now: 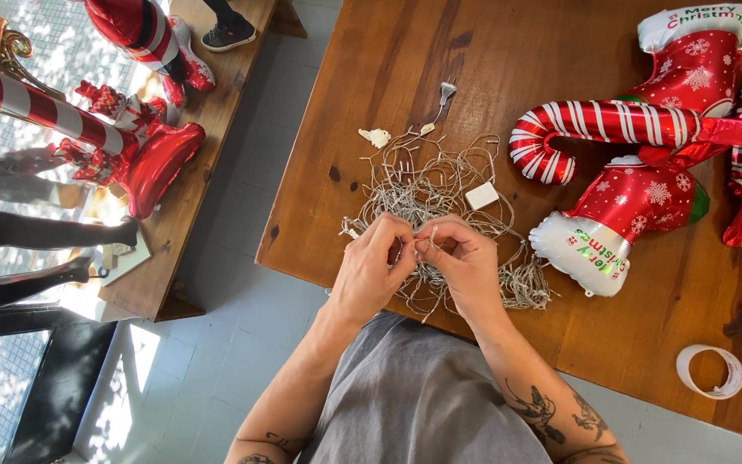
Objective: The person untangles a string of white Christmas lights on a wooden table. They separate the wires by hand, occasionally picking up and moving the tangled bundle to work on different sections. Inflated candy cane decorations and a roll of tape are visible on the table nearby.
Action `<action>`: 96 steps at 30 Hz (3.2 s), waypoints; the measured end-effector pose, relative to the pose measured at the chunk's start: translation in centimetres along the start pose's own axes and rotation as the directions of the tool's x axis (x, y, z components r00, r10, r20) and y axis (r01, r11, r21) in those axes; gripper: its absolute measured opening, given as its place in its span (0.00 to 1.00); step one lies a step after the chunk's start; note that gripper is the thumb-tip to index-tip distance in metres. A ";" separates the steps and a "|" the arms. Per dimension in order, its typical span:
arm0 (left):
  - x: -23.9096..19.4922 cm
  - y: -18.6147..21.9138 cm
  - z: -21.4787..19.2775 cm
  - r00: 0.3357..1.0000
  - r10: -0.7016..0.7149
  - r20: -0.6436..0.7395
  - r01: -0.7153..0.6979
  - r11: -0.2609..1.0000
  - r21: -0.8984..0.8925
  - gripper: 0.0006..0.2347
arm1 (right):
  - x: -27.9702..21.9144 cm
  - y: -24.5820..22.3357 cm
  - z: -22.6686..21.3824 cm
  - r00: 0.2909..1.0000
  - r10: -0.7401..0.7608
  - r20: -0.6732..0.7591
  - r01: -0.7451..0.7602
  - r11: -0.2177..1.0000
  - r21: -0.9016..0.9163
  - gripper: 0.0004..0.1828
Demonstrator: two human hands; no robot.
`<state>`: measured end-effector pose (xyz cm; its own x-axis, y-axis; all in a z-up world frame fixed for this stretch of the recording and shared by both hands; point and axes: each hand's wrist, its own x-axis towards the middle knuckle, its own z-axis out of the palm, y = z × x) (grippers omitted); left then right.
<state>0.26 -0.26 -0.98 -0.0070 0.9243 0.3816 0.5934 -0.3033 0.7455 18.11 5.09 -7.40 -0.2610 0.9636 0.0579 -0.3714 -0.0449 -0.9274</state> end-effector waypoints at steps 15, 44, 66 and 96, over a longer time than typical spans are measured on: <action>-0.2 -0.5 0.3 1.000 0.016 -0.003 -0.016 0.999 0.039 0.05 | -0.4 3.0 -0.8 0.980 0.110 -0.163 -0.106 0.994 0.034 0.14; -1.3 -1.2 0.1 0.978 -0.203 -0.038 0.197 0.973 -0.116 0.05 | -0.4 3.3 -0.4 0.991 0.090 -0.098 -0.083 0.994 0.067 0.11; 0.8 1.1 -3.7 0.974 -0.224 0.028 0.222 0.973 0.069 0.06 | 0.2 -2.0 -1.9 0.983 0.115 0.143 -0.095 0.985 -0.143 0.12; -3.9 0.5 0.9 0.987 -0.008 -0.162 -0.005 0.997 -0.077 0.03 | -0.2 -3.6 0.0 0.993 0.113 -0.025 -0.106 0.807 -0.581 0.09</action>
<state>1.32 -3.77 -2.54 -0.1419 0.8768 0.4594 0.5296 -0.3249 0.7836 19.53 5.08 -4.11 -0.2789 0.9587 -0.0564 0.2456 0.0144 -0.9693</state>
